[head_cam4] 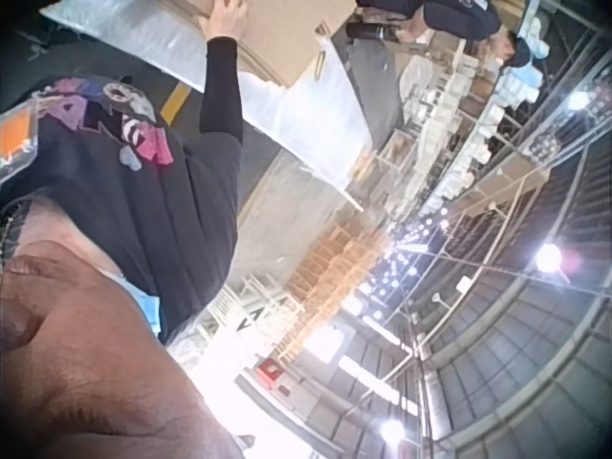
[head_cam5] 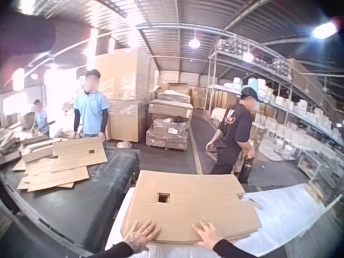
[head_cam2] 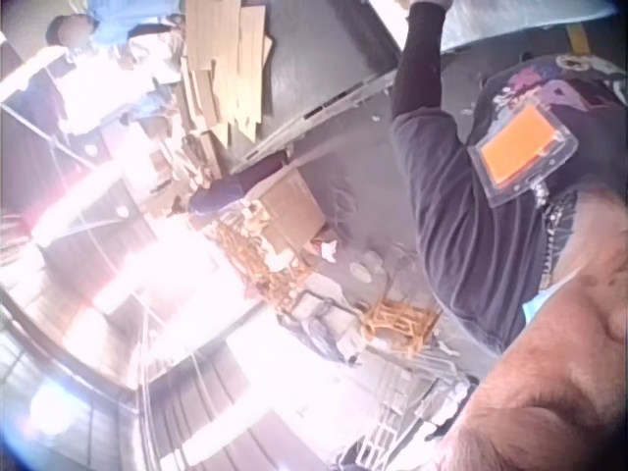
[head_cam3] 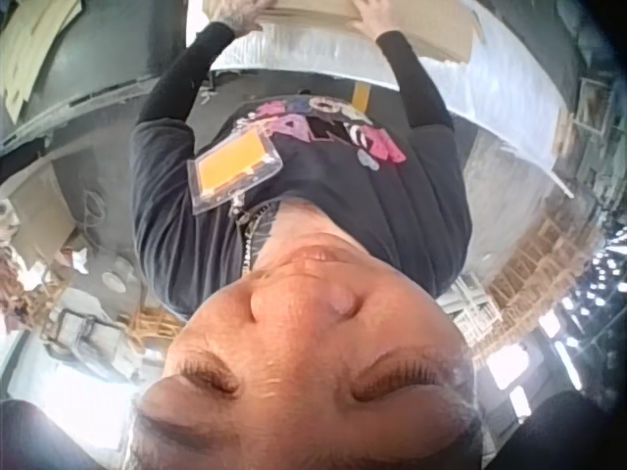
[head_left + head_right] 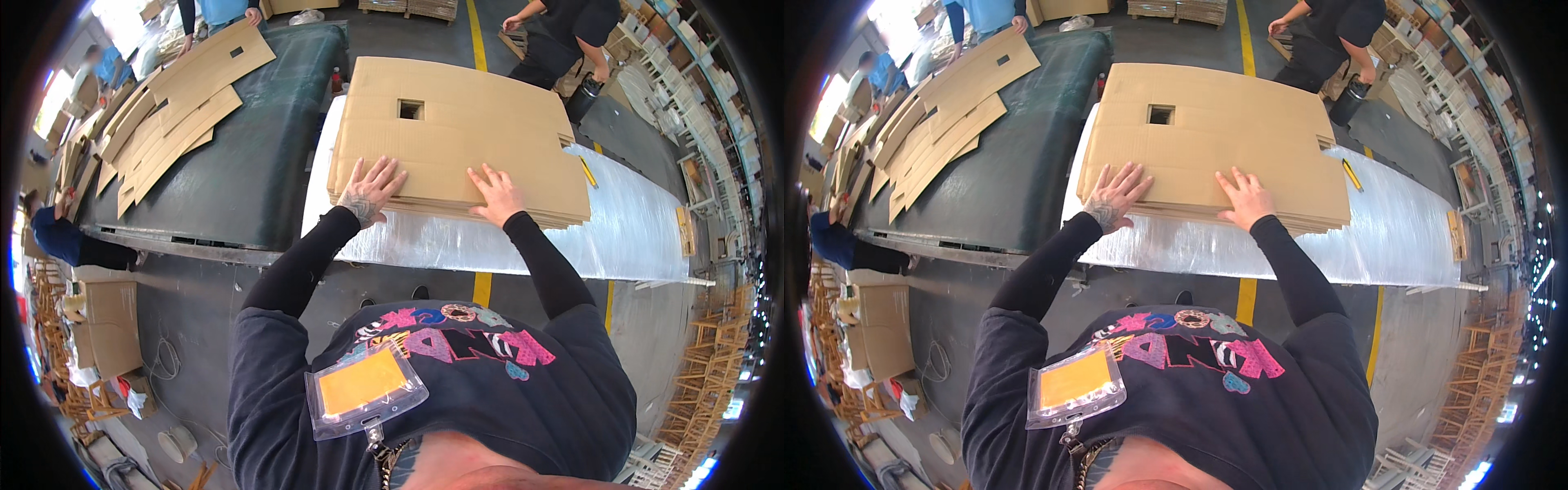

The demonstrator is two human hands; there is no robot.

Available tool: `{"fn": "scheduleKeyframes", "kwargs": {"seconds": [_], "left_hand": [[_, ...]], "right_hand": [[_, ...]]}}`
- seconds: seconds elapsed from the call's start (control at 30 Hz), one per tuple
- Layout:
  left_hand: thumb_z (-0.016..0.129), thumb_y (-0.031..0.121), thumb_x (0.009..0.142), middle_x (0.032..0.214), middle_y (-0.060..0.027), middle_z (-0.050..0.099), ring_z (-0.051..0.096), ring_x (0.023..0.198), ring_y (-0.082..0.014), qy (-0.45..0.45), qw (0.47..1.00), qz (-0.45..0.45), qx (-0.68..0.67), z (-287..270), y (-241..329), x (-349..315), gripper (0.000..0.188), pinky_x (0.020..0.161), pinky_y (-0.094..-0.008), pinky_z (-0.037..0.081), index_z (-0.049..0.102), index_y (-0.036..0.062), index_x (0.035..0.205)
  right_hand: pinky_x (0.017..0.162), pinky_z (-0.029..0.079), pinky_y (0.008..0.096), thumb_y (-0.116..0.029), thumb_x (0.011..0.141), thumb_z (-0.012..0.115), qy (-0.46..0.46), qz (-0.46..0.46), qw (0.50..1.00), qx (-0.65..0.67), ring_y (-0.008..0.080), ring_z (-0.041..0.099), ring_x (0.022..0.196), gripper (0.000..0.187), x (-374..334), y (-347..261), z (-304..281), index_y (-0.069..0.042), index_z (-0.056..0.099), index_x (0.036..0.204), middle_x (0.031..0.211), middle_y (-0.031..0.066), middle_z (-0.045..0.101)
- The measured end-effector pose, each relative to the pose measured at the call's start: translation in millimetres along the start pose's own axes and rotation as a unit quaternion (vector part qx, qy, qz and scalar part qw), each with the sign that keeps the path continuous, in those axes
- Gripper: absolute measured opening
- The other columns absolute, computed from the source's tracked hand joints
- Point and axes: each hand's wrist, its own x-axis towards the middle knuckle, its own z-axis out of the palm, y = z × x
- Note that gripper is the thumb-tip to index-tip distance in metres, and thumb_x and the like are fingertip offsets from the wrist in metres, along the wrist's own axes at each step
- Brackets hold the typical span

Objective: The person folds flat cardboard pieces along pre-cut creases on a workbench, aligning edges and pressing folds to form box-like shapes. The person handles the cardboard by hand without visible tools, stacking completed pieces on the table.

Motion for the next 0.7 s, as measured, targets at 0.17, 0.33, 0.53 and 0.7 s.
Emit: {"fn": "scheduleKeyframes", "kwargs": {"seconds": [0.17,0.33,0.53,0.7], "left_hand": [[0.058,0.015,0.094,0.159,-0.0111,0.038,0.032,0.150,-0.0315,0.077,0.996,-0.002,-0.039,30.1,-3.8,-0.6,0.065,0.119,-0.0559,0.029,0.036,0.0164,0.156],[0.055,0.012,0.089,0.146,-0.0192,0.053,0.047,0.139,-0.0362,0.119,0.992,0.048,-0.001,23.5,-12.1,-4.7,0.052,0.115,-0.0552,0.037,0.052,0.0000,0.140],[0.055,0.011,0.090,0.137,-0.0184,0.061,0.059,0.128,-0.0360,0.225,0.968,0.111,-0.017,-36.4,-43.1,2.9,0.043,0.108,-0.0539,0.045,0.059,0.0004,0.132],[0.054,0.012,0.089,0.140,-0.0165,0.058,0.055,0.131,-0.0342,0.187,0.980,0.051,-0.039,-76.3,-38.7,15.8,0.043,0.108,-0.0533,0.044,0.059,0.0032,0.131]], "right_hand": [[0.101,0.052,0.0451,-0.046,0.080,0.079,0.024,-0.040,0.999,0.017,0.0330,0.051,0.129,0.079,-2.8,11.4,5.9,-0.029,0.046,0.150,0.148,0.0119,0.050],[0.106,0.047,0.0453,-0.042,0.081,0.079,0.087,-0.042,0.992,0.083,0.0337,0.051,0.129,0.077,-4.1,5.9,-2.1,-0.027,0.048,0.150,0.144,0.0112,0.053],[0.107,0.047,0.0445,-0.008,0.077,0.074,0.164,-0.008,0.986,0.030,0.0333,0.052,0.131,0.076,-9.1,33.7,-38.0,-0.024,0.050,0.148,0.142,0.0092,0.056],[0.106,0.048,0.0415,-0.001,0.075,0.067,0.215,0.017,0.976,0.027,0.0327,0.059,0.126,0.067,-6.0,47.5,-57.8,-0.021,0.060,0.138,0.133,0.0125,0.064]]}}
